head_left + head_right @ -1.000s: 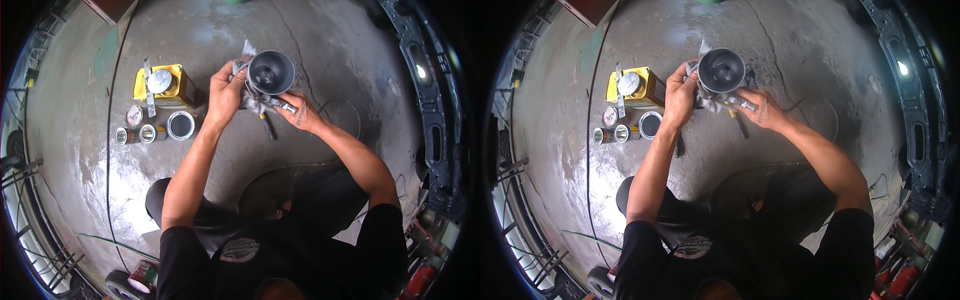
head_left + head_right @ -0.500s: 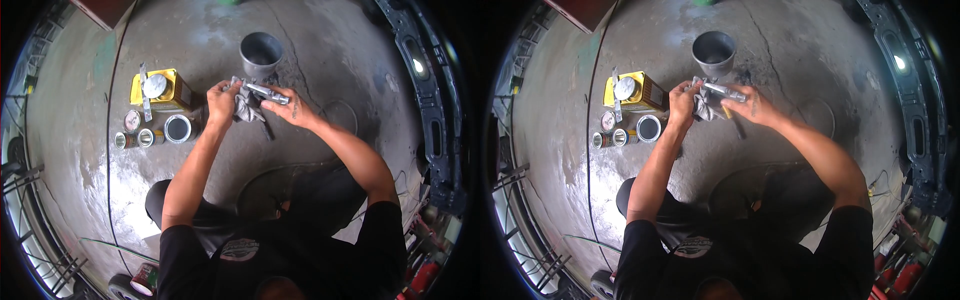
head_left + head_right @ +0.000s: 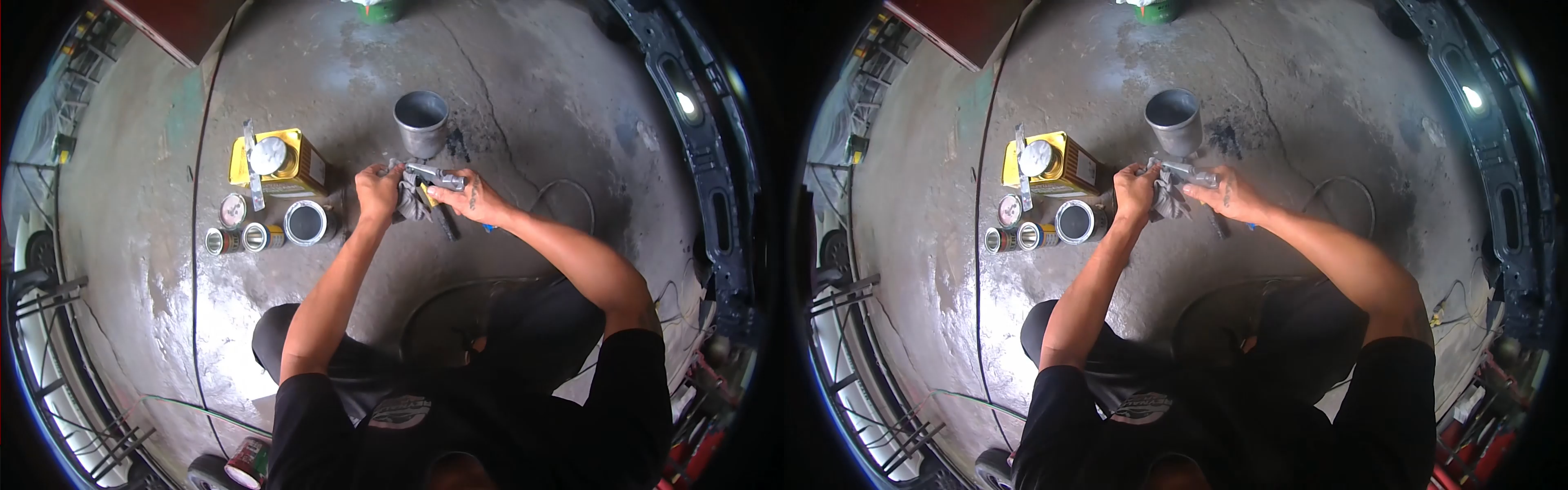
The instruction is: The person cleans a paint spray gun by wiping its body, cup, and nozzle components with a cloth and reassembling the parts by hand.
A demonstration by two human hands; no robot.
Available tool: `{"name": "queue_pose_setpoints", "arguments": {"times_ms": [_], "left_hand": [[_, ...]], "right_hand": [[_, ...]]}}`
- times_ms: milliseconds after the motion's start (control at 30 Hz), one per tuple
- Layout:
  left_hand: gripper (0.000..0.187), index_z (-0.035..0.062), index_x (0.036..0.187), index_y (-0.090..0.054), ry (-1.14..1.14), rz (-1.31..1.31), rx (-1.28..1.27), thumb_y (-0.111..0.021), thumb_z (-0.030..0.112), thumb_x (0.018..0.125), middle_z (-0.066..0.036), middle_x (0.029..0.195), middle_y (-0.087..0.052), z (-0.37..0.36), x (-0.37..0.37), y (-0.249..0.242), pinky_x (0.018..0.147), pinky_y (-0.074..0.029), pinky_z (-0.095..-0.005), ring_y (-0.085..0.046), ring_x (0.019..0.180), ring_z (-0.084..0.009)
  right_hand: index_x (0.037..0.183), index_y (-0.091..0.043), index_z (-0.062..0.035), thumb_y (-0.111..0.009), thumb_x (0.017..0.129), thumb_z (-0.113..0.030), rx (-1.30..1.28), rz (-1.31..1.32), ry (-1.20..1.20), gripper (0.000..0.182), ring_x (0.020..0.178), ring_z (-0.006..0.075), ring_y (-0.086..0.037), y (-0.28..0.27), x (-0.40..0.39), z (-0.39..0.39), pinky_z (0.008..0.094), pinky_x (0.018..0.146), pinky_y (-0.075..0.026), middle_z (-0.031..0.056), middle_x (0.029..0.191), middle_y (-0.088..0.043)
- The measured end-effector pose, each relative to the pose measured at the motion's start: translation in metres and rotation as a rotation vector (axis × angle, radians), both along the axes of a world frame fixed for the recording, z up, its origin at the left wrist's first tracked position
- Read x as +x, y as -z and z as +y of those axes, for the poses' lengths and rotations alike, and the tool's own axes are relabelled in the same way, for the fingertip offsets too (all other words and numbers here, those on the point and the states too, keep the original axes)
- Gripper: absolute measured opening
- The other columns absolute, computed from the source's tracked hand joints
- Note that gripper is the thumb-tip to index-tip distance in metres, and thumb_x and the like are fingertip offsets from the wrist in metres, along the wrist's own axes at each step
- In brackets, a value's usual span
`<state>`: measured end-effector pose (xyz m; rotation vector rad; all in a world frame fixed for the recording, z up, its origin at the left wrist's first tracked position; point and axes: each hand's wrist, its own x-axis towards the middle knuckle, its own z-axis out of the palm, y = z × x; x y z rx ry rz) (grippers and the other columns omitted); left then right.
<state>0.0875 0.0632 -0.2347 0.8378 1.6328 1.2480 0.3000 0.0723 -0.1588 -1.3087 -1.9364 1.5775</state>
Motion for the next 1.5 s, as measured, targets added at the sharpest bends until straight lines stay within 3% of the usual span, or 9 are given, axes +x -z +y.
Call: {"name": "queue_pose_setpoints", "arguments": {"times_ms": [467,600,733,867,933,1033,1133,1233,1500], "left_hand": [[0.025,-0.0118,0.097,-0.071,0.009,0.093,0.013,-0.078,0.012,0.093,-0.007,0.079,-0.07,0.001,-0.002,0.001,0.058,-0.046,-0.0303,-0.057,0.066,-0.0112],[0.017,-0.004,0.096,-0.07,-0.02,-0.204,0.079,-0.076,0.012,0.098,-0.002,0.081,-0.067,0.0,-0.002,-0.035,0.06,-0.044,-0.0265,-0.055,0.07,-0.008],[0.014,-0.0032,0.108,-0.067,-0.055,-0.467,0.176,-0.056,0.001,0.102,-0.01,0.096,-0.073,0.005,0.002,-0.032,0.075,-0.058,-0.03,-0.07,0.08,-0.0166],[0.011,-0.004,0.101,-0.07,0.105,-0.552,-0.022,-0.061,0.001,0.098,-0.01,0.083,-0.073,-0.029,0.039,-0.02,0.061,-0.055,-0.0285,-0.069,0.068,-0.016],[0.02,-0.0031,0.098,-0.073,0.308,-0.572,-0.165,-0.078,0.016,0.097,-0.008,0.078,-0.073,-0.052,0.061,-0.051,0.059,-0.055,-0.0289,-0.068,0.063,-0.0134],[0.024,-0.0017,0.11,-0.074,0.448,-0.685,-0.126,-0.075,0.02,0.1,-0.008,0.092,-0.076,-0.058,0.081,-0.041,0.067,-0.058,-0.0279,-0.071,0.075,-0.0136],[0.02,-0.0011,0.105,-0.077,0.357,-0.816,0.018,-0.08,0.017,0.096,-0.002,0.094,-0.073,-0.053,0.089,-0.057,0.074,-0.053,-0.0246,-0.064,0.082,-0.0085],[0.017,-0.0022,0.106,-0.077,0.341,-0.799,0.08,-0.08,0.01,0.095,-0.003,0.099,-0.073,-0.053,0.089,-0.066,0.076,-0.053,-0.0251,-0.064,0.085,-0.0087],[0.011,0.0001,0.106,-0.078,0.359,-0.66,0.136,-0.077,0.006,0.096,0.002,0.098,-0.071,-0.053,0.088,-0.057,0.079,-0.048,-0.0243,-0.059,0.086,-0.0058]], "right_hand": [[0.103,-0.071,-0.0055,-0.068,0.103,-0.033,0.035,0.088,0.038,0.028,0.057,0.0067,-0.051,0.004,-0.002,-0.002,0.028,0.053,-0.044,-0.0032,0.071,-0.059],[0.115,-0.075,-0.0095,-0.072,0.099,-0.042,-0.003,-0.03,0.021,0.036,0.059,0.0126,-0.059,-0.024,-0.005,0.008,0.0313,0.058,-0.05,0.0031,0.072,-0.067],[0.104,-0.076,-0.0044,-0.069,0.099,-0.051,0.055,0.034,0.077,0.047,0.059,0.0132,-0.062,-0.033,-0.001,0.032,0.0327,0.058,-0.053,0.0054,0.086,-0.073],[0.104,-0.075,-0.0005,-0.071,0.098,-0.05,0.074,0.165,0.173,0.05,0.059,0.0133,-0.064,-0.059,-0.004,0.041,0.0303,0.054,-0.055,0.0071,0.095,-0.076],[0.103,-0.074,-0.0005,-0.072,0.098,-0.048,0.078,0.201,0.19,0.048,0.06,0.0131,-0.065,-0.065,-0.003,0.045,0.0291,0.054,-0.056,0.0072,0.095,-0.076],[0.102,-0.074,-0.0006,-0.072,0.098,-0.049,0.085,0.221,0.196,0.048,0.061,0.013,-0.066,-0.078,-0.007,0.04,0.0294,0.053,-0.056,0.0071,0.093,-0.075],[0.11,-0.073,-0.0057,-0.069,0.101,-0.044,0.022,0.17,0.21,0.04,0.063,0.0103,-0.061,-0.083,-0.012,0.034,0.0275,0.051,-0.049,0.0031,0.094,-0.071],[0.099,-0.073,-0.0006,-0.072,0.097,-0.049,0.001,0.198,0.23,0.048,0.061,0.0126,-0.065,-0.083,-0.015,0.031,0.0295,0.05,-0.054,0.0058,0.088,-0.072],[0.096,-0.072,0.0,-0.072,0.098,-0.049,-0.025,0.261,0.212,0.049,0.061,0.0135,-0.065,-0.085,-0.018,0.026,0.0289,0.052,-0.053,0.0073,0.092,-0.072]]}}
